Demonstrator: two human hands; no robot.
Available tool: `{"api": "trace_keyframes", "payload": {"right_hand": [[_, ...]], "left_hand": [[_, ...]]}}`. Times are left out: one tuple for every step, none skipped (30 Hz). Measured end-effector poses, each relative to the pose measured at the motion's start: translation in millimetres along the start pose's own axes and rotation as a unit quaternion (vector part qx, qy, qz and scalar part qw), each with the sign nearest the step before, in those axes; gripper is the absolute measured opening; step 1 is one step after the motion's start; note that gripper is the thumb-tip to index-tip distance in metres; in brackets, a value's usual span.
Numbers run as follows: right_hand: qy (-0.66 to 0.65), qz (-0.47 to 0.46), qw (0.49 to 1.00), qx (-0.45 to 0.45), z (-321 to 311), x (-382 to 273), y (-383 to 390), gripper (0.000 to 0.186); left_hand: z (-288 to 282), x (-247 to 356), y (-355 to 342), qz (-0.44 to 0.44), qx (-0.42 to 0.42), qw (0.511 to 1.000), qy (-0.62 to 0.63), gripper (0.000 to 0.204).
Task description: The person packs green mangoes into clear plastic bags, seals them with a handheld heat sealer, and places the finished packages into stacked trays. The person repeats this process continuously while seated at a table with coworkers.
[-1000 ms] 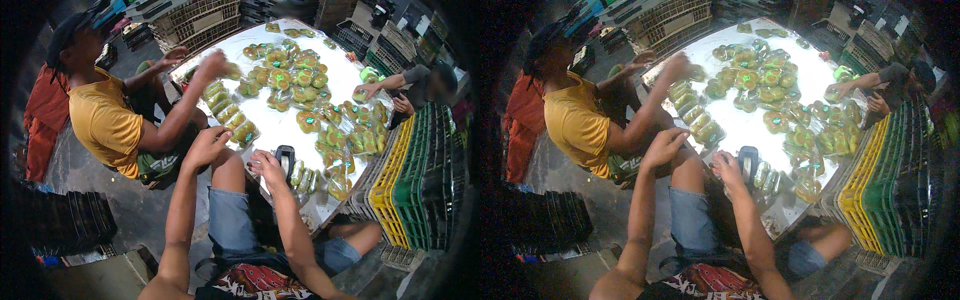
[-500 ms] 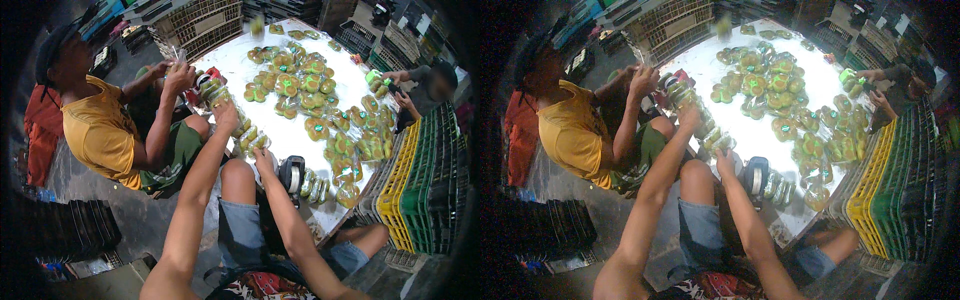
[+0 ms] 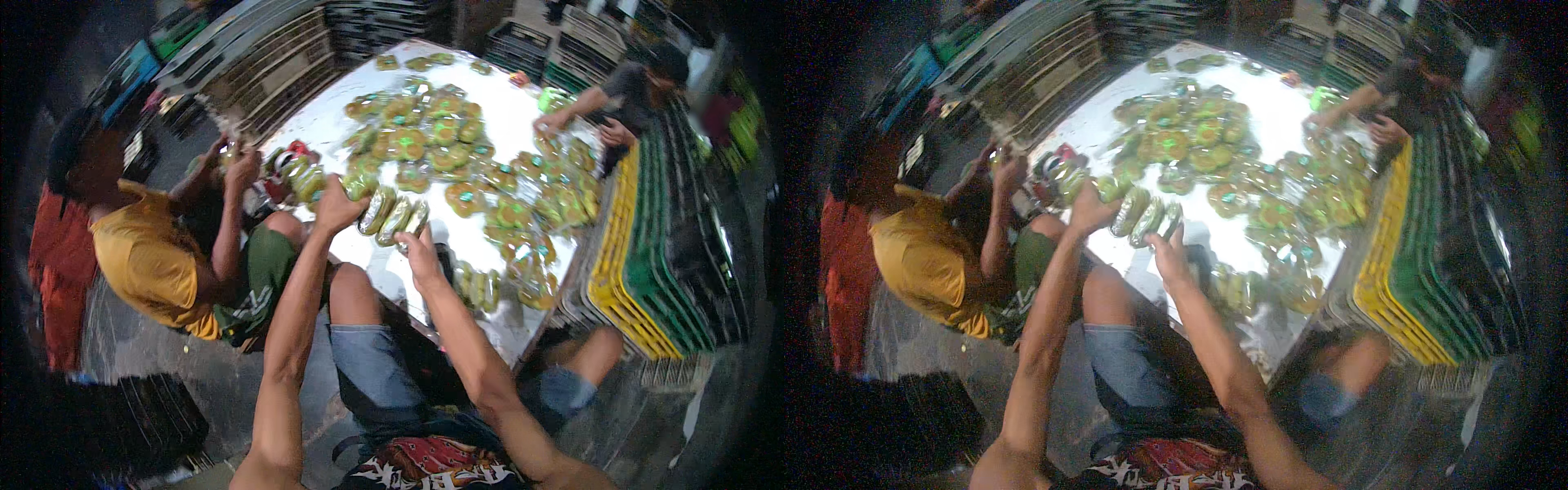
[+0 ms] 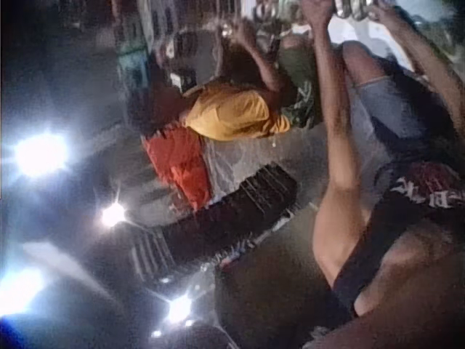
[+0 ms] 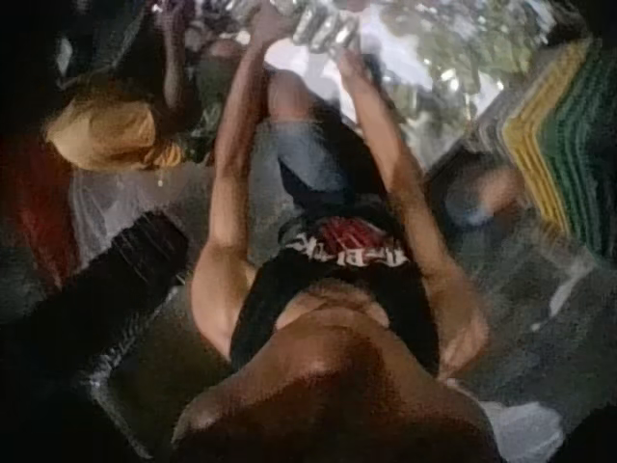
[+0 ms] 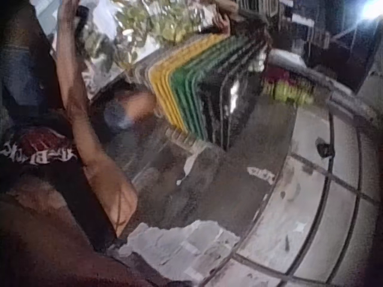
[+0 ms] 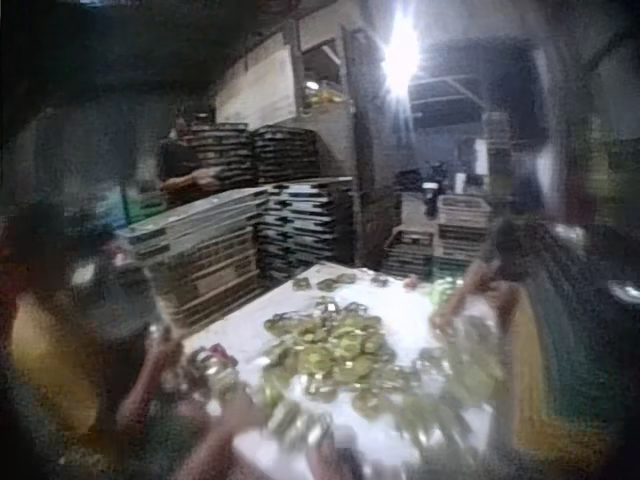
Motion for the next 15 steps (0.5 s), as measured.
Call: {"api": "trace_keyframes", "payload": {"right_hand": [[-0.048, -0.076, 0.996, -0.02, -10, -44, 13, 0.068], [-0.032, -0.128, 0.991, -0.019, -16, -100, 33, 0.068], [0.044, -0.214, 0.976, -0.021, -41, -141, 35, 0.076], [0.144, -0.259, 0.955, 0.024, -54, -183, 49, 0.094], [0.198, -0.379, 0.9, 0.085, -66, -225, 65, 0.121], [0.24, -0.433, 0.86, 0.122, -81, -264, 81, 0.133], [0.28, -0.481, 0.814, 0.167, -96, -305, 97, 0.145], [0.25, -0.49, 0.815, 0.181, -109, -349, 120, 0.144], [0.35, -0.554, 0.713, 0.249, -140, -390, 139, 0.137], [0.432, -0.597, 0.586, 0.337, -171, -431, 161, 0.131], [0.503, -0.592, 0.475, 0.413, -192, -471, 188, 0.105], [0.466, -0.573, 0.565, 0.368, -184, -492, 212, 0.09], [0.446, -0.59, 0.566, 0.364, -211, -519, 219, 0.083], [0.54, -0.548, 0.588, 0.248, -229, -551, 238, 0.083], [0.616, -0.485, 0.593, 0.187, -256, -585, 253, 0.084]], "left_hand": [[-18, 44, 8, 0.019, -0.003, 0.994, 0.109, 0.078], [-37, 85, 19, 0.008, 0.003, 0.987, 0.159, 0.076], [-64, 156, 40, 0.002, 0.029, 0.974, 0.226, 0.071], [-74, 193, 48, 0.043, 0.062, 0.952, 0.296, 0.069], [-79, 233, 55, 0.089, 0.097, 0.939, 0.317, 0.067], [-80, 275, 63, 0.123, 0.112, 0.881, 0.442, 0.066], [-88, 314, 69, 0.165, 0.139, 0.875, 0.434, 0.071], [-99, 358, 81, 0.178, 0.13, 0.847, 0.483, 0.074], [-101, 403, 90, 0.207, 0.089, 0.795, 0.563, 0.072], [-93, 447, 92, 0.274, 0.079, 0.783, 0.552, 0.078], [-93, 485, 94, 0.297, 0.072, 0.738, 0.602, 0.067], [-88, 514, 91, 0.318, 0.069, 0.7, 0.636, 0.059], [-87, 548, 105, 0.29, 0.015, 0.737, 0.611, 0.069], [-86, 582, 119, 0.262, -0.04, 0.772, 0.578, 0.078], [-87, 614, 131, 0.236, -0.089, 0.806, 0.535, 0.088]]}}
Point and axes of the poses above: each hand's wrist, its own y-axis away from the middle knuckle, its own z-axis out of the palm, x = y × z, the point moved 2 cm from there along -y, towards the middle knuckle, and after that the axes turned 7 degrees about x, right-handed, at the moved point
